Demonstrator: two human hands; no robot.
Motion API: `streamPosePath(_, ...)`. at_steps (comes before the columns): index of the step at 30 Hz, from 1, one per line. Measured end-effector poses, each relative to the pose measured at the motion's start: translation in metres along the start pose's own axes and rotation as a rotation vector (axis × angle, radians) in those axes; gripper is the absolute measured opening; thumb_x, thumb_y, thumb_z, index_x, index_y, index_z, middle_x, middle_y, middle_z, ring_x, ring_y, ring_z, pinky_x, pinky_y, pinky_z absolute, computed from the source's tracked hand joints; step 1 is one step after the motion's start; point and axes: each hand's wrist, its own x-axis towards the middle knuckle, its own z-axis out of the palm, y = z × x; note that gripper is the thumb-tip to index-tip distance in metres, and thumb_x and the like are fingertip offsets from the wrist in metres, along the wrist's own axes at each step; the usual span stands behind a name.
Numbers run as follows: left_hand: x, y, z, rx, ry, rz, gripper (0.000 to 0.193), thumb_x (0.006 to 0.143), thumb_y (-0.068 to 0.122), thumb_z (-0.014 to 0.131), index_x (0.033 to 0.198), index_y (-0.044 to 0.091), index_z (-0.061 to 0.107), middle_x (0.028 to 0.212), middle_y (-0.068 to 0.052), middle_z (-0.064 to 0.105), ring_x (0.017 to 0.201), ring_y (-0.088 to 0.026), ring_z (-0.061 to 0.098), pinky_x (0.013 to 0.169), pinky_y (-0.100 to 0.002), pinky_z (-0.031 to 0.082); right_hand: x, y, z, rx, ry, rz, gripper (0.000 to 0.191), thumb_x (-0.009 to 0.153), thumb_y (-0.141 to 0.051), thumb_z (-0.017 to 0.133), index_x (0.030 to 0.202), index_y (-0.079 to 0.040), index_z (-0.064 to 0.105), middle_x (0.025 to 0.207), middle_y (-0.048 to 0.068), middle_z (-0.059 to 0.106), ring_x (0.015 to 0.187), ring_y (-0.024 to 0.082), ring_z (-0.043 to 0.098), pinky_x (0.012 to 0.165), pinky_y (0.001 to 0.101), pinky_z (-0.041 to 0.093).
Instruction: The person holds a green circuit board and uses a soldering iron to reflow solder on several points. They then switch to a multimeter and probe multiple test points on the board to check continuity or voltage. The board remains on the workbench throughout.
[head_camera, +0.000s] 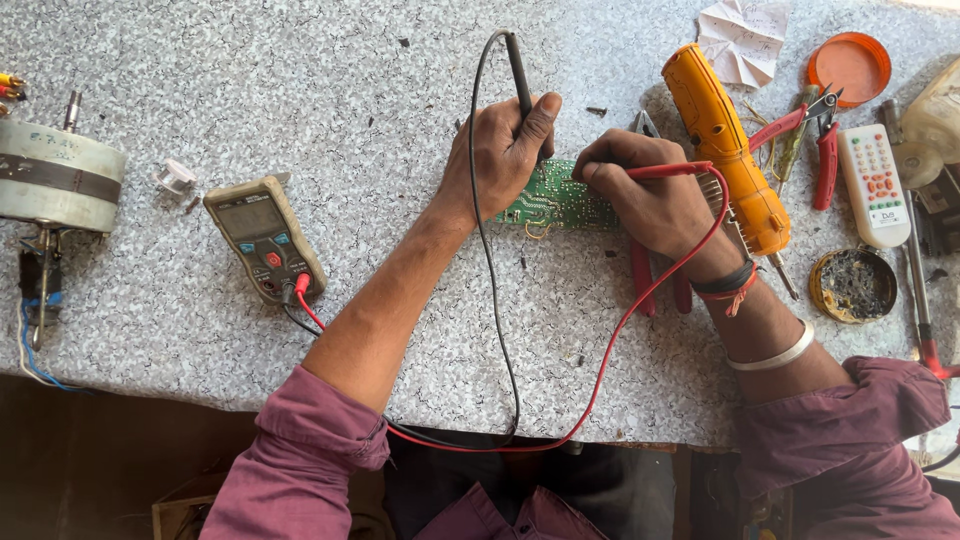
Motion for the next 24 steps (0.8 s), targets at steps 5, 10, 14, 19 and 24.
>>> streamPosePath(5, -0.0002, -0.0001, 0.0002, -0.002, -0.005, -0.002, 0.069, 0.103, 0.064, 0.037, 0.071, 0.011, 0.068, 0.059, -0.001, 0.064, 0.056, -0.013, 0.066, 0.051, -0.034, 0.050, -0.0007, 0.0003, -0.0004, -0.001, -0.013, 0.022, 0.022, 0.097, -0.016, 0.058, 0.104, 0.001, 0.071, 0.085, 0.007, 0.070, 0.078, 0.013, 0.066, 0.070, 0.0295, 0.053)
streamPosePath(10, -0.0002, -0.0024, 0.0005, 0.001, 0.007, -0.021, 0.069, 0.103, 0.064, 0.037, 0.071, 0.011, 0.067, 0.057, -0.002, 0.062, 0.053, -0.013, 0.064, 0.048, -0.034, 0.049, 0.0005, 0.0008, -0.0007, -0.016, -0.024, -0.013, 0.023, 0.097, -0.016, 0.058, 0.105, 0.001, 0.071, 0.086, 0.007, 0.071, 0.079, 0.014, 0.066, 0.070, 0.0298, 0.054)
streamPosePath(14, 0.0006, -0.0032, 0.0016, -0.027, 0.042, -0.016, 0.067, 0.104, 0.063, 0.037, 0.070, 0.012, 0.067, 0.056, 0.001, 0.062, 0.051, -0.012, 0.064, 0.046, -0.033, 0.049, 0.0007, 0.0005, -0.0011, -0.020, -0.029, 0.005, 0.024, 0.097, -0.017, 0.058, 0.106, 0.001, 0.071, 0.086, 0.007, 0.071, 0.078, 0.013, 0.067, 0.070, 0.0297, 0.054)
streamPosePath(19, 0.0012, -0.0030, 0.0034, 0.010, 0.029, -0.040, 0.067, 0.104, 0.062, 0.038, 0.067, 0.013, 0.066, 0.052, 0.001, 0.060, 0.048, -0.012, 0.063, 0.045, -0.032, 0.048, -0.0001, -0.0001, -0.0015, -0.013, -0.028, 0.015, 0.025, 0.096, -0.017, 0.057, 0.105, 0.001, 0.071, 0.085, 0.007, 0.071, 0.078, 0.013, 0.066, 0.070, 0.0297, 0.054)
streamPosePath(24, 0.0025, -0.0027, 0.0038, 0.014, 0.017, -0.063, 0.066, 0.103, 0.061, 0.038, 0.068, 0.013, 0.066, 0.052, 0.000, 0.059, 0.046, -0.013, 0.062, 0.043, -0.034, 0.047, -0.0004, 0.0003, -0.0018, -0.021, -0.023, 0.008, 0.025, 0.096, -0.017, 0.057, 0.105, 0.001, 0.071, 0.086, 0.007, 0.071, 0.079, 0.014, 0.067, 0.071, 0.0300, 0.054)
